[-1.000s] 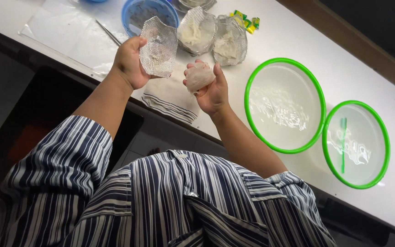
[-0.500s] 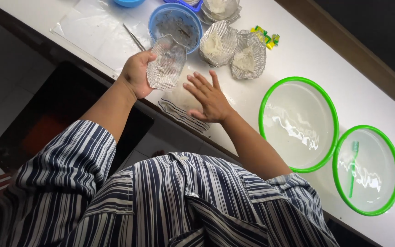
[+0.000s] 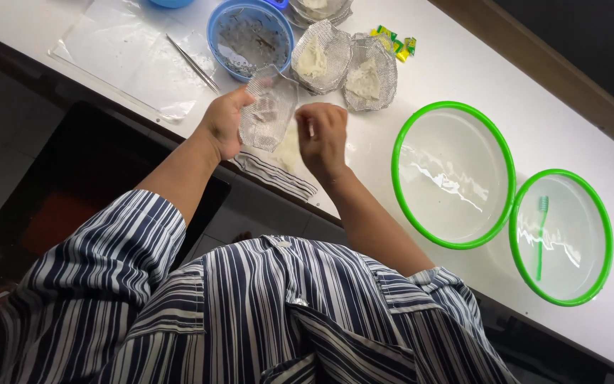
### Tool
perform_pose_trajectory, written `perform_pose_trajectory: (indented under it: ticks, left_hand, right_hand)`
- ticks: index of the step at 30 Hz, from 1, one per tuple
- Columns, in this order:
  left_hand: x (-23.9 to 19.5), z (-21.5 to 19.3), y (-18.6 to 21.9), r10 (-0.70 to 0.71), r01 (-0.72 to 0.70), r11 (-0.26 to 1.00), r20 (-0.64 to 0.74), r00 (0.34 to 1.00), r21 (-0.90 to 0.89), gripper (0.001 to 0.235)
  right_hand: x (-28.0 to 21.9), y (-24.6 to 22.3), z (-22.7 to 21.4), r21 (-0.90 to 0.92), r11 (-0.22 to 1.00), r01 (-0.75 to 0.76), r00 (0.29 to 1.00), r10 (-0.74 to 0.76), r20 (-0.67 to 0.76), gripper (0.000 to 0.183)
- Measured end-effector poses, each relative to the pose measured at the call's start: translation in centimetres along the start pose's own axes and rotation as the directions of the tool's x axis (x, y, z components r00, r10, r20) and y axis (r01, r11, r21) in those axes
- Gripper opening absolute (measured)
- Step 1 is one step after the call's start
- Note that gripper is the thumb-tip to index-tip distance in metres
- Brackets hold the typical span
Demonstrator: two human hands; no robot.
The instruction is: The person scrubs a mesh bag containing a white substance with a green toothbrush in a bowl of water. They then remove the bag, dry it with a cloth, and repeat the process with a second mesh bag.
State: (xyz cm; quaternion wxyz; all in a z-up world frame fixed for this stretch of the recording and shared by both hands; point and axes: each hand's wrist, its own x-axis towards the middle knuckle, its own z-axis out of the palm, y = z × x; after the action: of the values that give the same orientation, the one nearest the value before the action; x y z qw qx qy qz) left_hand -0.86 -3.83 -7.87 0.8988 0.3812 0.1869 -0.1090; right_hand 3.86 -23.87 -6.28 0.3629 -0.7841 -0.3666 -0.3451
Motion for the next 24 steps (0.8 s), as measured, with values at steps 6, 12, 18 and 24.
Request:
perform_pose_trajectory:
  ticks: [6, 12, 18, 24]
  left_hand:
    - [0.0, 1.0, 5.5, 0.666, -0.512, -0.347, 0.591, 0.455, 0.786, 0.052]
    - [-0.8, 4.0, 4.2, 0.628, -0.604, -0.537, 0.757, 0.18, 0.589, 0.058]
    - [-1.2, 1.8, 4.2, 0.513, -0.143, 0.419, -0.104, 0.852, 0.897, 0.069]
    - [-1.5, 1.0, 3.8, 0.482, -0.061, 0.459, -0.191, 0.855, 0.886, 0.068]
  right_hand:
    - [-4.7, 2.4, -0.9, -0.317, 0.933, -0.171, 0.691, 0.343, 0.636, 0.045]
    - [-4.5, 1.9, -4.6, -0.238, 0.66, -0.713, 0.535, 0.731, 0.423, 0.027]
    - [-5.4, 1.0, -5.9, -0.6, 0.352, -0.719, 0.061, 0.891, 0.45, 0.061]
    - [-7.2, 2.9, -5.0, -0.403, 0.294, -0.867, 0.137, 0.917, 0.374, 0.015]
